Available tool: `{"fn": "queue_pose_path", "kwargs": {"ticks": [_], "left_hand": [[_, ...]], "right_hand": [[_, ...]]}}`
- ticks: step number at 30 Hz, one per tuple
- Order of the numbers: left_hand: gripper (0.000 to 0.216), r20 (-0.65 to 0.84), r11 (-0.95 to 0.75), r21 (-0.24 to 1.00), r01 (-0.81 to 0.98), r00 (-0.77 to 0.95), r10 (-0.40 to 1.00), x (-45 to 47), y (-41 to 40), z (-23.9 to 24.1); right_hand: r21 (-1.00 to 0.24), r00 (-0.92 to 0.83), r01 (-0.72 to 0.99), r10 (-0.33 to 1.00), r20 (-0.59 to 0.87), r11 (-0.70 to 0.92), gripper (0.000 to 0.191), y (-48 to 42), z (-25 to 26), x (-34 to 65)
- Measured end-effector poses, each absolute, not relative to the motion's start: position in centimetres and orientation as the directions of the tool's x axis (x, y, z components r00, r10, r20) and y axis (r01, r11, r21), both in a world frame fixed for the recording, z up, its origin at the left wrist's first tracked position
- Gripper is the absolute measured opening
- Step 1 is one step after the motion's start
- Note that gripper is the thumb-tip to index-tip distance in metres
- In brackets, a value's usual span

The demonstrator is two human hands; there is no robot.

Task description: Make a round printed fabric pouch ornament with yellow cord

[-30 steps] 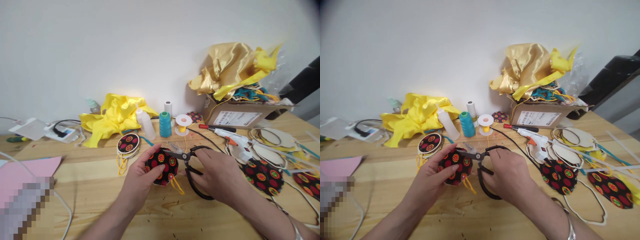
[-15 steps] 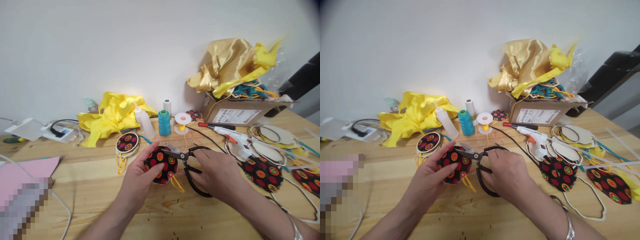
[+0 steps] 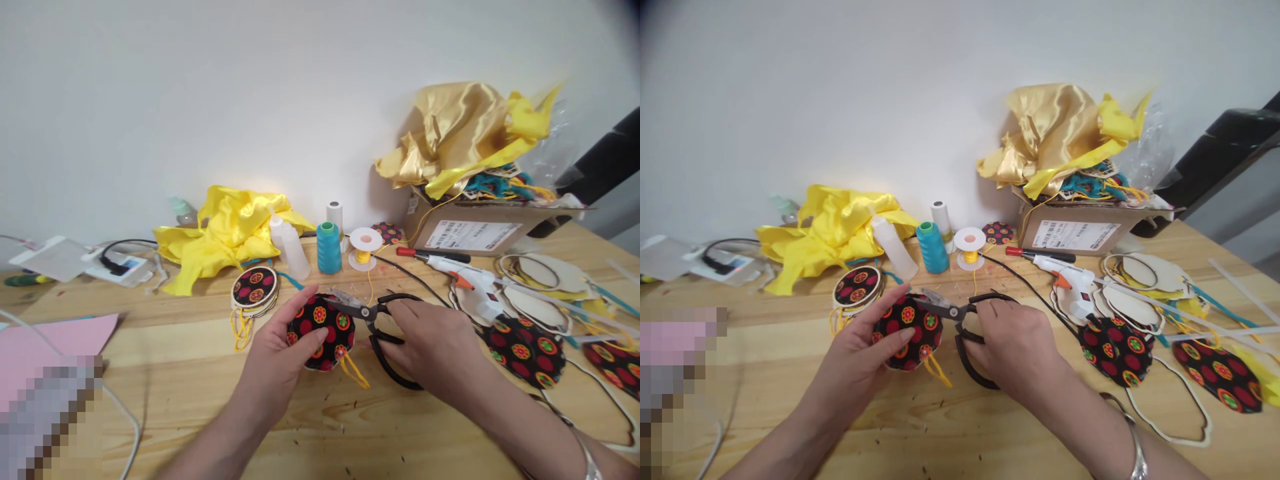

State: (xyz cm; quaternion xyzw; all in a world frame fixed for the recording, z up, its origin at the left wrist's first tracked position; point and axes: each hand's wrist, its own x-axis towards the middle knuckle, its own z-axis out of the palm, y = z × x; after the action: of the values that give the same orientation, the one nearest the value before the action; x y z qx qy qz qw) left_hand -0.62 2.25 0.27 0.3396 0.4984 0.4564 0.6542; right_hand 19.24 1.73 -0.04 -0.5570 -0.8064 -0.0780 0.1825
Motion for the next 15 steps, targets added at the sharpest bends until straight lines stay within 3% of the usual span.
{"fn": "queue_pose_path", "kwargs": {"ticks": [15], "left_hand": [[0.064, -0.324, 0.343, 0.895, -0.286, 0.111, 0.939, -0.71, 2.28, -0.45]], "right_hand": [[-0.110, -0.300, 0.929, 0.895, 0.332, 0.352, 0.020, 1.75, -0.06, 19.24]]}}
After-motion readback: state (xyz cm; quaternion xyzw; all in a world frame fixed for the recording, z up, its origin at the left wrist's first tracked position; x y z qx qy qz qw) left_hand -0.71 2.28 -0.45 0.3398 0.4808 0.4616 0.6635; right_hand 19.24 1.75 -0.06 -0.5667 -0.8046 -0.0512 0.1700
